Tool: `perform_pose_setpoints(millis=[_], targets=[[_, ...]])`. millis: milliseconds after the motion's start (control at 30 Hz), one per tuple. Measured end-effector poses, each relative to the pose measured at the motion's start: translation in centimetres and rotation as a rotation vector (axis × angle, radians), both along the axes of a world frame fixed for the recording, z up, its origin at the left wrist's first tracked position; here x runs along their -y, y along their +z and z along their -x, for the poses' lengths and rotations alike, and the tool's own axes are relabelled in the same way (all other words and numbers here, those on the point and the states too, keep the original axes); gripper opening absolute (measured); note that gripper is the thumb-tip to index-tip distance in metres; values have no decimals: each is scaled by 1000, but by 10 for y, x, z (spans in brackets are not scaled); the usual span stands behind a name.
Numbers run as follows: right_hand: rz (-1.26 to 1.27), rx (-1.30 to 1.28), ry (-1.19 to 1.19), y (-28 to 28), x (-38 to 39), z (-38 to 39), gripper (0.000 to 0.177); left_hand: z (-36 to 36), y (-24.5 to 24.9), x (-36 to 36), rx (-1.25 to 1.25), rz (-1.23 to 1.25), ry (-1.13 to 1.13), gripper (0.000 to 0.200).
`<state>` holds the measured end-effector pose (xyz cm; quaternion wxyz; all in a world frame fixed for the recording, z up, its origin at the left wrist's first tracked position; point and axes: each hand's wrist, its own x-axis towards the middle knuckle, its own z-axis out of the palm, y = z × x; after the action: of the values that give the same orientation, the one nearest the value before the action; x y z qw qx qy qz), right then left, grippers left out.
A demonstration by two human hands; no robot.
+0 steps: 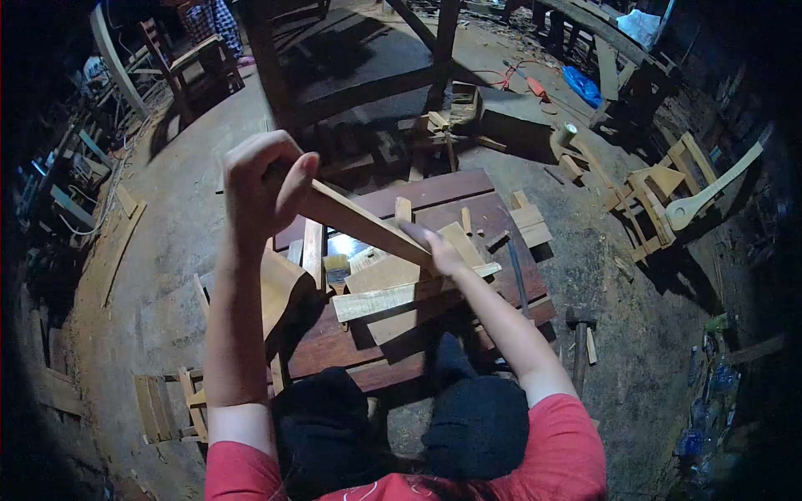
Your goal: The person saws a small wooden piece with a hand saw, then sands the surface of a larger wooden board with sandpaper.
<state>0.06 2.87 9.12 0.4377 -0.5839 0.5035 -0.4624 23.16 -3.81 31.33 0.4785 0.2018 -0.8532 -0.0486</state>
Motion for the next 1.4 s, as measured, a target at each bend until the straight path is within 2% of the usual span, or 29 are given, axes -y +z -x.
perform_pose_setpoints(millis=[67, 100, 167, 200, 267, 300, 367, 467, 533, 567, 600, 633, 700, 800, 833, 900, 967, 1000, 1067, 1133, 1233, 1267, 1333, 1400], targets=[[-183, 57, -89, -34, -8, 20, 48, -6, -4, 5, -23, -79, -28, 39], [-189, 53, -87, -25, -7, 16, 48, -6, -5, 6, -27, -84, -25, 39], [-105, 47, -48, 18, -7, -8, 48, -2, -2, 6, -20, -73, -86, 40], [21, 129, 34, 34, -2, -17, 48, 0, 1, 4, -23, -103, -113, 41], [158, 160, 73, 99, -11, -41, 47, 2, 4, 3, -13, -118, -111, 41], [147, 158, 76, 114, -13, -47, 47, 3, 5, 3, 8, -126, -111, 42], [389, 215, 199, 130, -12, -56, 48, 4, 6, 1, 14, -122, -124, 41], [270, 342, 180, 83, -14, -38, 48, 3, 5, -3, 24, -112, -101, 40], [-14, 207, -68, 42, -23, -19, 48, 0, 4, -3, 28, -123, -85, 39], [-62, 145, -88, 13, -22, -4, 48, -1, 4, -3, 31, -126, -84, 39], [-110, 83, -111, 8, -23, -1, 48, -2, 4, -2, 32, -113, -90, 39], [-111, 84, -116, 2, -22, 0, 48, -1, 4, -1, 30, -97, -98, 38], [-105, -95, -140, 3, -15, -3, 48, 1, 3, 1, 16, -103, -87, 38], [211, 57, -35, 66, -6, -35, 49, 0, 0, 6, -4, -142, -65, 39], [211, 60, -28, 87, -8, -43, 49, -2, 1, 8, -2, -166, -65, 39], [364, 246, 122, 113, -11, -55, 50, -2, 1, 7, -9, -179, -70, 39], [359, 318, 133, 89, -11, -50, 50, -5, 0, 5, -17, -231, -32, 38], [347, 381, 145, 69, -10, -44, 50, -6, -1, 8, -10, -160, -50, 36], [267, 108, 2, 12, -10, -16, 49, -11, -2, 9, 23, -130, -15, 34], [-68, -133, -222, -16, -31, 6, 48, -11, -3, 7, 16, -115, -21, 34], [-53, -259, -92, -30, -21, 24, 46, -5, 0, 7, -19, -137, -26, 35], [-36, -34, -94, -36, -13, 18, 45, -3, 0, 7, -22, -108, -29, 35], [317, 26, 57, 24, -2, -13, 46, 0, 0, 5, -20, -85, -20, 36], [359, 109, 60, 81, -11, -42, 47, 0, -1, 7, -24, -94, 1, 35]])
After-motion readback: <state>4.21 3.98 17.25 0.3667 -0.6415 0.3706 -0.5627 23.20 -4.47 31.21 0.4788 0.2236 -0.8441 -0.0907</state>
